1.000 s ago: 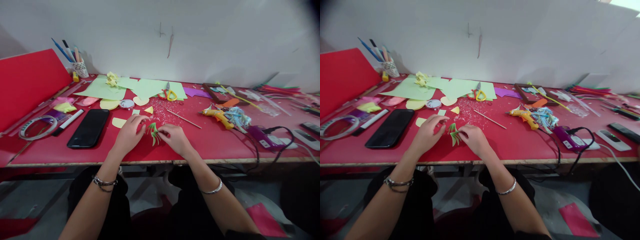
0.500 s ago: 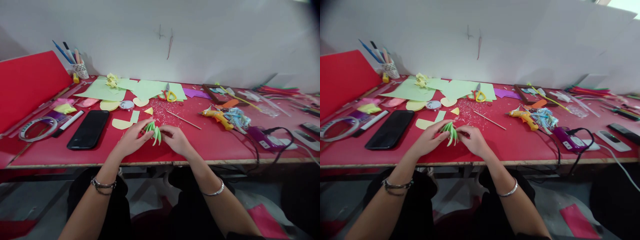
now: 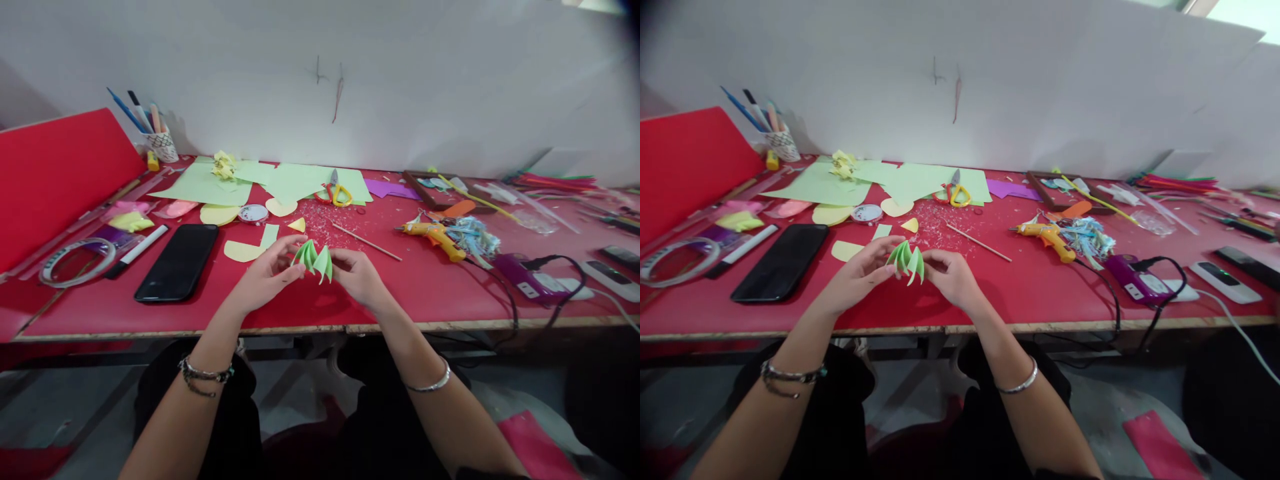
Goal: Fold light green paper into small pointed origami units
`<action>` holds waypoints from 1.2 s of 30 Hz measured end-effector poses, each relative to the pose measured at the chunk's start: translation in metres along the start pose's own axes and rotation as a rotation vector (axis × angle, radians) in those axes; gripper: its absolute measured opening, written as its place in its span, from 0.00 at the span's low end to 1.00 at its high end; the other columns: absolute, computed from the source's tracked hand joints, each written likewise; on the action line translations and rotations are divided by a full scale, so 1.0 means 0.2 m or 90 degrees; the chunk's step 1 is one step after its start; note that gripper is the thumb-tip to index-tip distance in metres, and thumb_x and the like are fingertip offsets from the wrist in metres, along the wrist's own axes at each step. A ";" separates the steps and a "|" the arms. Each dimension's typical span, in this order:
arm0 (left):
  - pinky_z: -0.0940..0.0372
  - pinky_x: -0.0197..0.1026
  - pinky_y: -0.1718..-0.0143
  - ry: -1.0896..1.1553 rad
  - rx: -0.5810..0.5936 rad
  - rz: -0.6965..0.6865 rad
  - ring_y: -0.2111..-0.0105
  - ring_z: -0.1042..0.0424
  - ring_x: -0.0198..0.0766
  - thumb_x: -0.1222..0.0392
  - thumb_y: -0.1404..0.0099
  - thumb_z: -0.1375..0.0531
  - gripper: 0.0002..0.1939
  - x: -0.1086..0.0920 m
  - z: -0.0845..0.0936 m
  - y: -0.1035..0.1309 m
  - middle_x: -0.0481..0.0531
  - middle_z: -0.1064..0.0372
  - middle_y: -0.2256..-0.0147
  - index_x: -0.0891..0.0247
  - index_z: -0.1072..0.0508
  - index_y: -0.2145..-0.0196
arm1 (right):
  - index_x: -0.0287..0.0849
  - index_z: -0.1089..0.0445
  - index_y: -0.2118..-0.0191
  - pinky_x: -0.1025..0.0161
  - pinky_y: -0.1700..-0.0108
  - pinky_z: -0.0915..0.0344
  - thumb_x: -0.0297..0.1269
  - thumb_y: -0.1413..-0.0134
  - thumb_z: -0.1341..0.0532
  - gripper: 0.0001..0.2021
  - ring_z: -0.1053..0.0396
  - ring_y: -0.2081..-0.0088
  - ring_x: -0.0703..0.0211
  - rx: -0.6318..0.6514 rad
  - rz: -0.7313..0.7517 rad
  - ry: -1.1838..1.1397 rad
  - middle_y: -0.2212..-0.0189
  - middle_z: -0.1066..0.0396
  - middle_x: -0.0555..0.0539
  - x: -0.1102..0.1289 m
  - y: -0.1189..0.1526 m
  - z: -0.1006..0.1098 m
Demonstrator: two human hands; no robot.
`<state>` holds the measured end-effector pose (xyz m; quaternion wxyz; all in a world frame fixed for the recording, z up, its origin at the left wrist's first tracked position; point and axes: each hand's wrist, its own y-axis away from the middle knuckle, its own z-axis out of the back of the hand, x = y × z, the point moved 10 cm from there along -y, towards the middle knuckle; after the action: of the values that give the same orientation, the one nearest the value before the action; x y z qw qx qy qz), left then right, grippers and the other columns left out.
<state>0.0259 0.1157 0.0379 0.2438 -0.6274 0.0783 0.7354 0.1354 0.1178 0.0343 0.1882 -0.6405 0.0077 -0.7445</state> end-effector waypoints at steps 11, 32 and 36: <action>0.35 0.38 0.65 0.014 -0.086 0.024 0.73 0.32 0.32 0.54 0.38 0.48 0.15 0.04 0.05 -0.02 0.47 0.35 0.71 0.60 0.36 0.54 | 0.40 0.32 0.75 0.67 0.72 0.38 0.38 0.54 0.41 0.07 0.36 0.77 0.65 -0.042 -0.027 0.030 0.81 0.33 0.52 -0.03 -0.01 0.04; 0.38 0.35 0.72 0.034 -0.199 0.103 0.79 0.36 0.30 0.63 0.43 0.47 0.11 0.12 0.13 -0.01 0.43 0.36 0.79 0.62 0.35 0.61 | 0.40 0.38 0.83 0.68 0.76 0.48 0.39 0.49 0.48 0.16 0.42 0.81 0.66 -0.125 -0.053 0.298 0.86 0.40 0.52 -0.05 0.00 0.14; 0.39 0.35 0.73 0.012 -0.195 0.096 0.79 0.37 0.30 0.63 0.44 0.47 0.10 0.12 0.14 -0.01 0.44 0.34 0.78 0.62 0.34 0.62 | 0.40 0.33 0.78 0.68 0.74 0.45 0.35 0.50 0.46 0.10 0.40 0.79 0.67 -0.157 0.014 0.375 0.81 0.35 0.52 0.02 0.01 0.15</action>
<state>0.0004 0.1352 0.0207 0.0885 -0.6566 0.0146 0.7489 0.1642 0.1210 0.0422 0.1068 -0.4149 0.1588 -0.8895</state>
